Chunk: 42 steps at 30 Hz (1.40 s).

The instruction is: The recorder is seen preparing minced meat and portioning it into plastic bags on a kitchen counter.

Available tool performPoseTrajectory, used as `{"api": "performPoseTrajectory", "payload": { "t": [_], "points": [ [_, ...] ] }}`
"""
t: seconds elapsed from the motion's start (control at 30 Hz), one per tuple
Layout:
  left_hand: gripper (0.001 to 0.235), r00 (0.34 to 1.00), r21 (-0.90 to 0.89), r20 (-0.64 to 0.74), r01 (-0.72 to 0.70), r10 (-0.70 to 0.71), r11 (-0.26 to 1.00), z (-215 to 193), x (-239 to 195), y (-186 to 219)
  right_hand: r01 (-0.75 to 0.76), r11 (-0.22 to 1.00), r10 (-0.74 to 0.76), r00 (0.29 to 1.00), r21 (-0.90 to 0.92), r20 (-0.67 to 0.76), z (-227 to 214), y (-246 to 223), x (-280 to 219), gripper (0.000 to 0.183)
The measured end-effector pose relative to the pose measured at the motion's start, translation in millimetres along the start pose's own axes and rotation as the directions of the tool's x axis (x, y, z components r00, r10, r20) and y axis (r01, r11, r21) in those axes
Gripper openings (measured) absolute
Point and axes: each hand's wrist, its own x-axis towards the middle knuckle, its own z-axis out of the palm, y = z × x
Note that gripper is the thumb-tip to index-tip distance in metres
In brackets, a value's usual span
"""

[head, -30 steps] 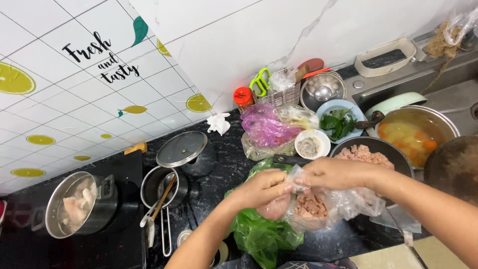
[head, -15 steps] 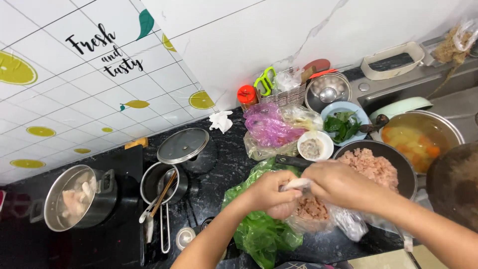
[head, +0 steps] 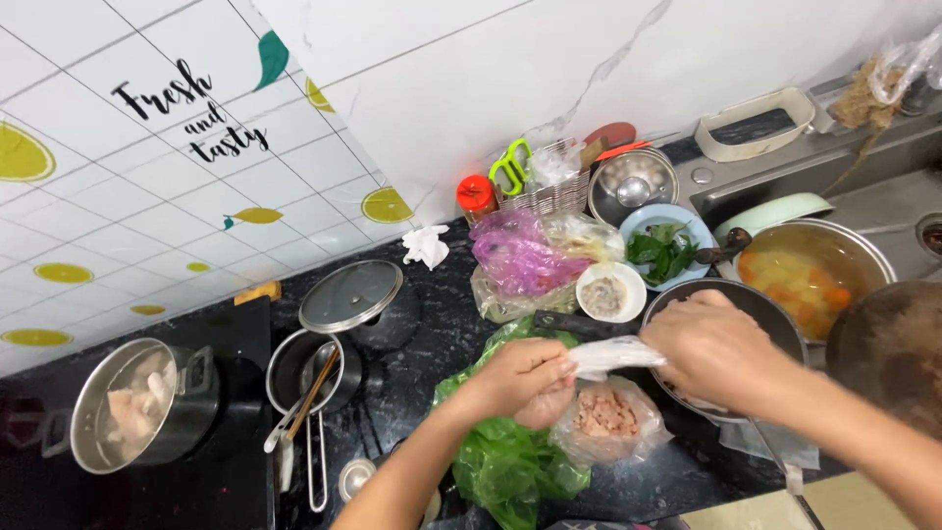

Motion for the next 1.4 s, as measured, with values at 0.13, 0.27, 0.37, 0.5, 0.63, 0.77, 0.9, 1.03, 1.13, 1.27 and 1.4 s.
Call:
{"api": "performPoseTrajectory", "payload": {
  "t": [0.13,0.27,0.37,0.5,0.63,0.77,0.9,1.03,1.13,1.27,1.4],
  "points": [
    [0.017,0.992,0.055,0.123,0.025,-0.032,0.998,-13,-16,3,0.016,0.963,-0.072,0.978,0.270,0.198,-24,18,-24,0.013],
    [0.012,0.967,0.231,0.103,-0.253,0.235,0.940,-24,-25,25,-0.185,0.929,0.017,0.885,0.320,0.465,-24,31,-55,0.016],
    [0.010,0.913,0.418,0.070,-0.392,0.401,0.820,-25,-35,53,0.134,0.989,-0.142,0.975,0.058,0.172,-16,37,-77,0.014],
    [0.014,0.951,0.218,0.072,-0.308,0.299,0.926,-17,-30,87,0.182,0.928,-0.299,0.886,-0.326,-0.354,-35,68,-70,0.019],
    [0.014,0.998,-0.224,0.008,-0.055,0.058,0.973,5,-5,108,0.026,0.998,0.017,0.734,0.053,-0.679,4,65,1,0.013],
    [0.015,0.926,-0.011,-0.276,-0.270,0.257,0.963,20,23,100,0.199,0.812,0.260,0.717,0.548,-0.646,113,-34,40,0.015],
    [0.015,0.894,0.148,-0.362,-0.225,0.264,0.963,14,22,63,0.219,0.562,0.300,0.844,0.798,-0.444,162,-94,24,0.025],
    [0.015,0.894,0.106,-0.329,-0.284,0.303,0.953,-8,13,35,-0.027,0.695,0.233,0.954,0.719,-0.190,121,-64,3,0.026],
    [0.021,0.941,0.019,-0.312,-0.131,0.131,0.991,-15,-5,28,-0.050,0.897,0.143,0.973,0.440,-0.182,70,-49,8,0.025],
    [0.022,0.926,0.021,-0.312,-0.218,0.214,0.976,-22,-14,20,0.266,0.935,-0.130,0.870,0.232,-0.476,27,-50,25,0.019],
    [0.021,0.942,-0.050,-0.313,-0.145,0.122,0.988,-28,-18,18,0.328,0.944,-0.261,0.815,0.040,-0.518,4,-56,35,0.030]
  ]
}}
